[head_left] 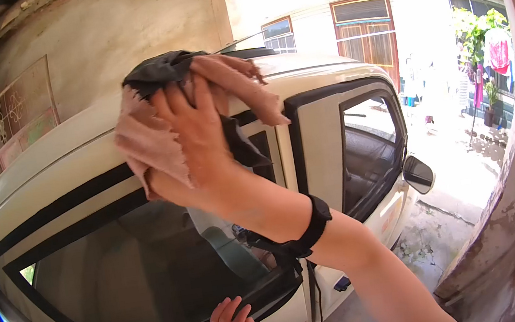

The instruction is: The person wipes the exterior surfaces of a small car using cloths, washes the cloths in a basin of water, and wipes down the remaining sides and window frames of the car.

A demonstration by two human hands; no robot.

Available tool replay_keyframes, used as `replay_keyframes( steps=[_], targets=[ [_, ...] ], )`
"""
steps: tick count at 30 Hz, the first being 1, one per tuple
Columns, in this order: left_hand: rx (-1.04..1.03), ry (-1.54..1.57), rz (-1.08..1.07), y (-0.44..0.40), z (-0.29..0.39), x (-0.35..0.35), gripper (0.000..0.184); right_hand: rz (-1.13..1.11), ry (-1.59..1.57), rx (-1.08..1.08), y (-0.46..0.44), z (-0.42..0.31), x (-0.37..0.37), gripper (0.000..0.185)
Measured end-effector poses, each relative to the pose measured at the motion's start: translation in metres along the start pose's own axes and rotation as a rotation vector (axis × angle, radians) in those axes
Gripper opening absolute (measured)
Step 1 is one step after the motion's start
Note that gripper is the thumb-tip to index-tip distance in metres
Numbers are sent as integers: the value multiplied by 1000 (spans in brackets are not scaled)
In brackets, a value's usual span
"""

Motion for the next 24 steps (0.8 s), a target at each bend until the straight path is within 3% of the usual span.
replay_keyframes(
  steps=[2, 3, 6, 9, 10, 12, 14, 17, 19, 24],
  targets=[
    [-48, 31, -9, -14, 1, -17, 24, -284, 72, 18, -31, -40, -8, 46],
    [-98, 17, 8, -20, -2, -29, 23, -229, -96, 66, -40, -48, -19, 42],
    [-183, 3, 39, -35, 4, -41, 20, -207, -137, 7, -36, -17, -22, 43],
    [-171, -34, 45, -33, 8, -23, 20, -110, -144, -8, -4, 59, 7, 47],
    [-133, -64, 26, -28, 6, -13, 21, -215, -49, -37, 8, 88, 25, 47],
    [-74, -141, 26, -11, -4, 6, 21, -183, 63, -35, 41, 154, 39, 44],
    [-19, -223, 25, 6, -11, 31, 21, -297, 12, -111, 67, 213, 63, 37],
    [120, -371, 51, 23, -15, 65, 22, -444, 100, -197, 91, 262, 75, 37],
    [171, -428, 142, 27, -11, 82, 22, -332, 118, -130, 84, 240, 62, 36],
    [191, -399, 178, 4, 7, 64, 21, -165, -49, 132, 22, 80, 41, 26]
  ],
)
Point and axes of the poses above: each hand's wrist, its own y-axis away from the middle knuckle, its own x-axis out of the back of the hand, z = x × y, the point moved 4 cm from there along -y, towards the middle knuckle, and after that the axes turned 5 degrees about y, right-handed, at the moved point
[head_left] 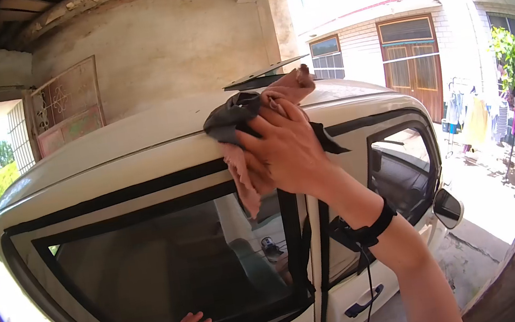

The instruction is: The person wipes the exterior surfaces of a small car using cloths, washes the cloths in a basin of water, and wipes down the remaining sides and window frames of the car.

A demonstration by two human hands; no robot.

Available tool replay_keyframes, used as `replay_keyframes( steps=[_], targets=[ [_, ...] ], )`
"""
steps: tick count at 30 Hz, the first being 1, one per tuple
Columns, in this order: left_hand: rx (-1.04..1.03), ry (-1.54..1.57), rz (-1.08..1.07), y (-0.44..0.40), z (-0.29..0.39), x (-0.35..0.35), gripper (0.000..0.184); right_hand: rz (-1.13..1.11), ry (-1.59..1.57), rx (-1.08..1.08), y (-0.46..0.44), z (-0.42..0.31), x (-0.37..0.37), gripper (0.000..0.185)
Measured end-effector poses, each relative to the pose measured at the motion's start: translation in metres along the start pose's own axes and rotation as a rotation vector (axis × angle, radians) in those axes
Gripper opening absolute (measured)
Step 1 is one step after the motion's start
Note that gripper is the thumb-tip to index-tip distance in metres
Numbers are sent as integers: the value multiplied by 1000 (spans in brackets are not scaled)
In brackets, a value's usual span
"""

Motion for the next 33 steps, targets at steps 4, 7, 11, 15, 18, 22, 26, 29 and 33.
replay_keyframes(
  steps=[4, 7, 11, 15, 18, 22, 26, 29, 33],
  targets=[
    [-107, 123, -134, 7, 36, -24, 27, 70, -62, 27, 0, -7, -3, 26],
    [-145, 121, -172, 26, 33, -17, 30, 26, 43, -162, 36, 31, 4, 34],
    [-33, 4, -170, 49, -7, 20, 32, 31, 174, -360, 80, 68, 6, 39],
    [104, -83, -92, 53, -46, 70, 31, 27, 380, -536, 59, 42, -15, 35],
    [128, -81, 81, 52, -78, 89, 23, 119, 301, -266, 1, -49, -30, 29],
    [126, 7, 122, 48, -95, 111, 28, 158, 40, -42, -97, -181, -41, 24],
    [100, 103, 165, 45, -119, 133, 26, 203, -217, 129, -179, -305, -69, 26],
    [126, 119, 156, 43, -134, 153, 23, 361, -459, 168, -240, -391, -101, 30],
    [120, 25, 64, 49, -162, 157, 19, 237, -279, 138, -288, -511, -184, 40]
  ],
)
Point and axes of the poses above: each hand's wrist, its own y-axis away from the middle knuckle, its own x-axis out of the back of the hand, z = x × y, the point moved 4 cm from there along -y, towards the middle knuckle, and after that the axes turned 5 degrees about y, right-handed, at the moved point
